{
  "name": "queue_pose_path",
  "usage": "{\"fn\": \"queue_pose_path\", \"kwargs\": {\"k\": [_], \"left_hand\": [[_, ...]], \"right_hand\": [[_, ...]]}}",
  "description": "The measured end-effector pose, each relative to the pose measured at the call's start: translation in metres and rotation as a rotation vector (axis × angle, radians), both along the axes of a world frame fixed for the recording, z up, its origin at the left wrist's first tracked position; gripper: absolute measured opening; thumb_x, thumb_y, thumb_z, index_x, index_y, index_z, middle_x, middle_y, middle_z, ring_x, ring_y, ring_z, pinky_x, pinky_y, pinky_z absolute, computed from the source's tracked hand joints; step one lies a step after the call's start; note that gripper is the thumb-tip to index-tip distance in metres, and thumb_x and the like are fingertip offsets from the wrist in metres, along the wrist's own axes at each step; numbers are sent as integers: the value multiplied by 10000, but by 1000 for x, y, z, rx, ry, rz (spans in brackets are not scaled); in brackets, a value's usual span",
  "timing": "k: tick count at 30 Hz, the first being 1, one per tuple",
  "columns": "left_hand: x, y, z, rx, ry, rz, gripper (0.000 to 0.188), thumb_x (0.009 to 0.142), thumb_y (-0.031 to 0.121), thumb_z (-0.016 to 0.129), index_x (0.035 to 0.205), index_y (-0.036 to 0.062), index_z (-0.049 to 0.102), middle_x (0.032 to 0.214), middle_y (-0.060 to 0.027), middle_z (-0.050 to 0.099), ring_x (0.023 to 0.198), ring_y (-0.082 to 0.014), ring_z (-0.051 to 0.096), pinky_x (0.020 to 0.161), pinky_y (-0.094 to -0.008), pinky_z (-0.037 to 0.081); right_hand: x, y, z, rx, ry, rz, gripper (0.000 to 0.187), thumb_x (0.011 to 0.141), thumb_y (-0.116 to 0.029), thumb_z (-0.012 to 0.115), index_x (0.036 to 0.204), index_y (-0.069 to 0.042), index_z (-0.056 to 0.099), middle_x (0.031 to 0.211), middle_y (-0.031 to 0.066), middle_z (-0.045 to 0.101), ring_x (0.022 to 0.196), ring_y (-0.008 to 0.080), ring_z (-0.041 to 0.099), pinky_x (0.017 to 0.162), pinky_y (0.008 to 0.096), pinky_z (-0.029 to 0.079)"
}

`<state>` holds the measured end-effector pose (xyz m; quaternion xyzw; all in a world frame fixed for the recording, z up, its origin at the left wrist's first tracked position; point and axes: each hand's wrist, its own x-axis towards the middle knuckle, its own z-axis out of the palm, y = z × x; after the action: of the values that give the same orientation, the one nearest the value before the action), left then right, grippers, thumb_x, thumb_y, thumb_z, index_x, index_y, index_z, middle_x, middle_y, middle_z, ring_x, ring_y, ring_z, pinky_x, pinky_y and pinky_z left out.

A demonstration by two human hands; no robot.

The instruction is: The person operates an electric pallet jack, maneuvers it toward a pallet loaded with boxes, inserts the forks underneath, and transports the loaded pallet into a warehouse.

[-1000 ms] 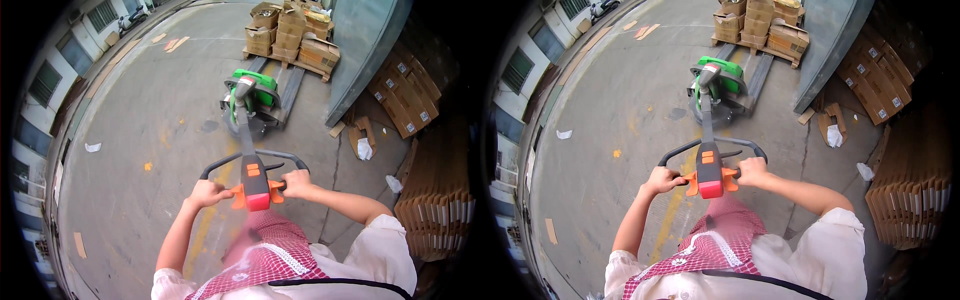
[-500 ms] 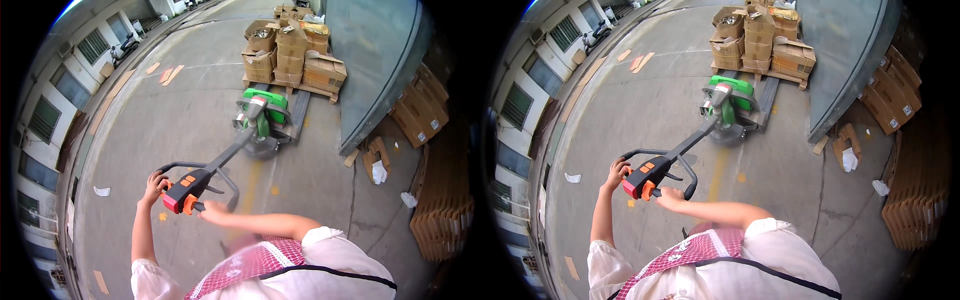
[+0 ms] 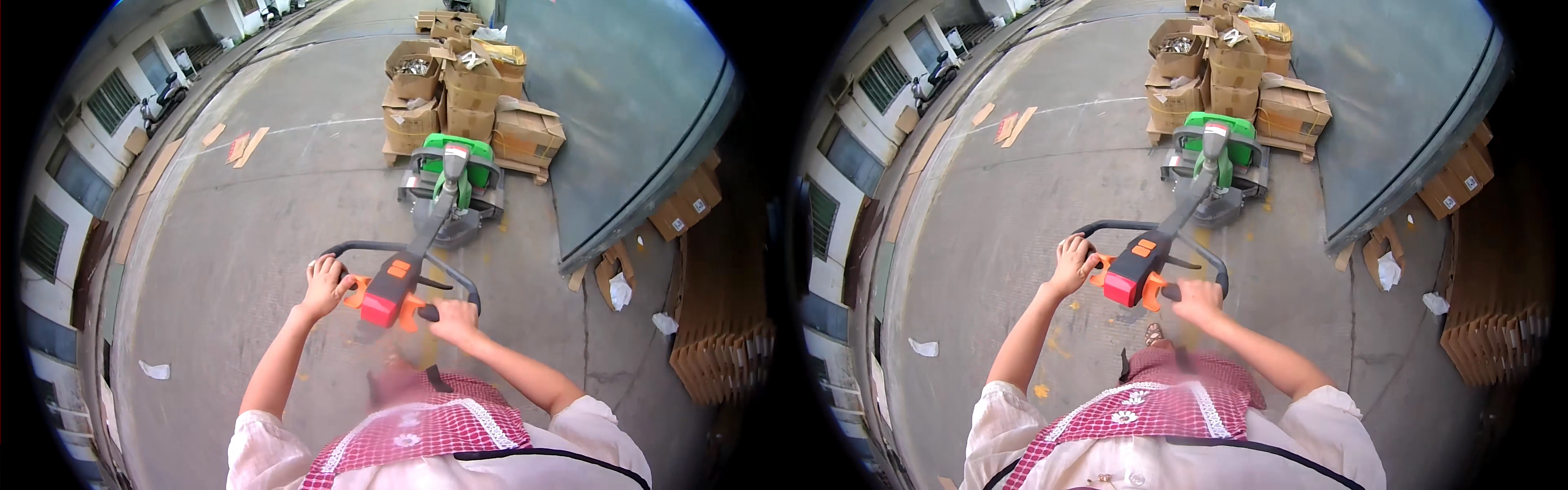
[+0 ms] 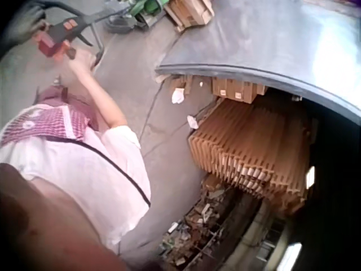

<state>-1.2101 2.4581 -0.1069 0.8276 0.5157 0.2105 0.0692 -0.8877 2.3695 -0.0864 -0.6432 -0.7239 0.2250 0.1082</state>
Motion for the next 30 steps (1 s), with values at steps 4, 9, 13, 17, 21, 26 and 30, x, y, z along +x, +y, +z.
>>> {"fn": "queue_pose_path", "kwargs": {"k": [4,9,13,17,21,26,30], "left_hand": [[39,86,-9,-49,7,-62,452,966,511,536,1044,75,622,1109,-107,587,1196,-300,467,1057,-504,250],[89,158,-22,-220,6,-115,570,905,599,590,1033,48,657,1123,-146,600,1185,-323,469,1092,-555,216],[129,184,-23,-203,-47,-186,586,840,612,661,997,48,662,1044,-149,606,1121,-324,506,1107,-499,242],[163,203,6,-299,87,-357,658,735,666,728,972,56,660,927,-142,637,1017,-337,577,1072,-467,315],[193,239,34,-597,384,-487,754,633,764,742,864,51,658,740,-139,651,775,-347,652,845,-442,479],[206,246,16,-699,475,-518,490,692,575,763,775,98,685,669,-136,663,669,-343,660,640,-431,518],[216,241,19,-641,511,-429,292,684,393,719,769,115,693,669,-110,672,658,-324,662,631,-429,521]], "right_hand": [[32,92,-19,16,-99,-139,215,723,-265,632,857,-143,747,807,153,721,802,354,706,705,476,543],[85,171,-33,-9,-244,-112,252,714,-278,622,892,-174,767,810,141,727,810,340,713,718,452,553],[144,201,-33,-87,-335,-29,265,714,-306,620,892,-179,769,814,140,732,815,315,723,727,414,564],[177,209,-31,-123,-258,9,200,626,-264,635,757,-143,724,728,160,702,737,354,704,658,465,548],[191,228,-24,-290,-208,131,357,702,-419,677,793,-81,747,788,188,716,776,356,716,701,450,566],[203,241,-21,-376,-102,228,384,698,-375,689,776,-2,736,808,230,711,774,371,716,707,450,575],[208,238,-16,-379,-88,208,351,679,-337,689,773,-2,732,796,223,709,768,366,715,694,450,573]]}}
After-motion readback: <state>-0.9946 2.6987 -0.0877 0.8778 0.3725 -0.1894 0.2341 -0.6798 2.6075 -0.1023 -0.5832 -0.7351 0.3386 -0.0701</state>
